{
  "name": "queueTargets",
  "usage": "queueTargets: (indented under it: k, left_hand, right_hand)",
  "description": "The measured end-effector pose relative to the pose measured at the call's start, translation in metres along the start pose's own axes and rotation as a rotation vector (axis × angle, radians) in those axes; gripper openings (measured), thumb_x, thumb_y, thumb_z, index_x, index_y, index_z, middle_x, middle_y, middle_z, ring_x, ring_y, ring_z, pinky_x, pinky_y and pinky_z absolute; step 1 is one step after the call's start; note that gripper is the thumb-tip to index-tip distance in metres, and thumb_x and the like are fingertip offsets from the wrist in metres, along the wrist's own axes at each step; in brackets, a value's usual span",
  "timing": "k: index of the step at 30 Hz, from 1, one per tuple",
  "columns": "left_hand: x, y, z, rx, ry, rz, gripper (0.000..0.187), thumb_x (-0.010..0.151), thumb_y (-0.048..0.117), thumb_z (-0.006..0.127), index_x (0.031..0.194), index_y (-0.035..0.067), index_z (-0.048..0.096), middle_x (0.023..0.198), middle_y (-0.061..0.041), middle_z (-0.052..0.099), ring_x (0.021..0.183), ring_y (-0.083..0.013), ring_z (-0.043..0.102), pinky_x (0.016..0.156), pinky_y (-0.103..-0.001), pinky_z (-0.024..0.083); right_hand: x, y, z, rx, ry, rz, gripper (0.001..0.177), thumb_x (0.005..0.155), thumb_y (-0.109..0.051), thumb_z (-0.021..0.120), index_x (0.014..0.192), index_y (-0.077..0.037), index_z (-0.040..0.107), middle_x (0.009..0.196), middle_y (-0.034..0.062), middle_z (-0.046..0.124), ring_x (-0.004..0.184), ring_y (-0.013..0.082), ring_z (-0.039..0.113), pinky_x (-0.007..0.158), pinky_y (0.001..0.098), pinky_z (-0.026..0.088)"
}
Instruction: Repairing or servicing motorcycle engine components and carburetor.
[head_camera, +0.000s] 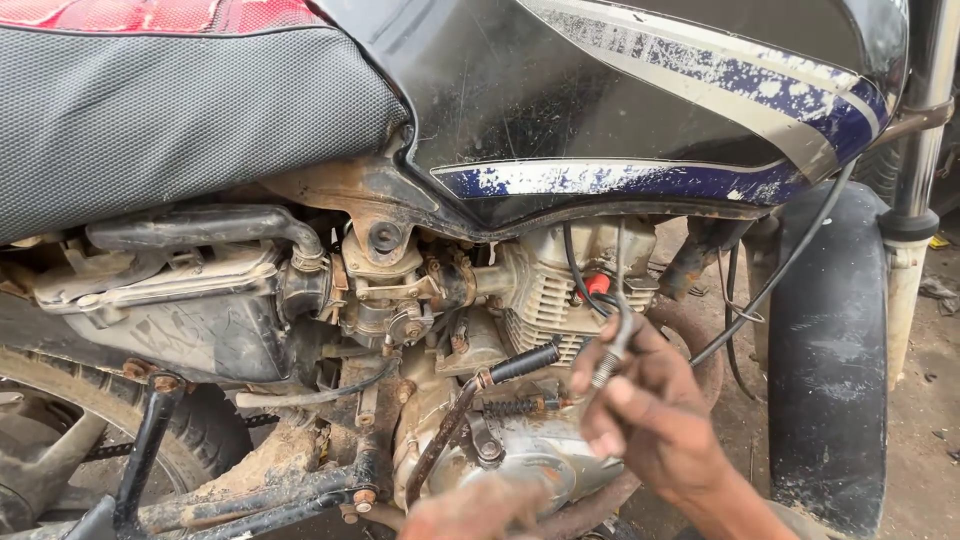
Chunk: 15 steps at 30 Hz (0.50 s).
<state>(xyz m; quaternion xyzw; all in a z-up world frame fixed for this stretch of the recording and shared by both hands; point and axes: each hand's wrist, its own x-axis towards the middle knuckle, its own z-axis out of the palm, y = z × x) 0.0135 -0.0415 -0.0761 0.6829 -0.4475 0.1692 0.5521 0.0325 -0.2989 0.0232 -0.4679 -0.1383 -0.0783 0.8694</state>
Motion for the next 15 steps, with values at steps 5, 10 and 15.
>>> queueTargets:
  k: [5,10,15]
  left_hand:
    - [0.096,0.011,-0.02,-0.077,0.219,-0.228,0.039,0.096,0.021,0.066,0.125,-0.004,0.061,0.106,-0.014,0.071,0.09,-0.0151,0.076,0.071,-0.027,0.062]
    - [0.115,-0.007,-0.026,-0.469,0.191,-0.816,0.028,0.086,0.013,0.074,0.109,-0.002,0.074,0.076,-0.009,0.078,0.064,-0.0146,0.069,0.055,-0.027,0.052]
    - [0.109,-0.012,-0.036,-0.186,0.236,-0.6,0.026,0.087,0.014,0.07,0.109,0.0,0.079,0.082,-0.005,0.075,0.067,-0.0101,0.067,0.056,-0.025,0.054]
  right_hand:
    - [0.016,0.025,0.034,0.042,-0.09,0.065,0.045,0.095,-0.006,0.063,0.134,-0.004,0.04,0.093,0.0188,0.069,0.056,0.0163,0.064,0.048,0.0322,0.054]
    - [0.039,0.038,0.038,-0.352,0.031,0.096,0.035,0.094,-0.001,0.069,0.125,0.004,0.054,0.091,0.0172,0.07,0.066,0.0156,0.066,0.06,0.0311,0.055]
    - [0.05,0.024,0.053,-0.336,0.027,0.108,0.03,0.092,-0.006,0.066,0.119,0.004,0.062,0.095,0.0147,0.075,0.072,0.016,0.069,0.067,0.0332,0.058]
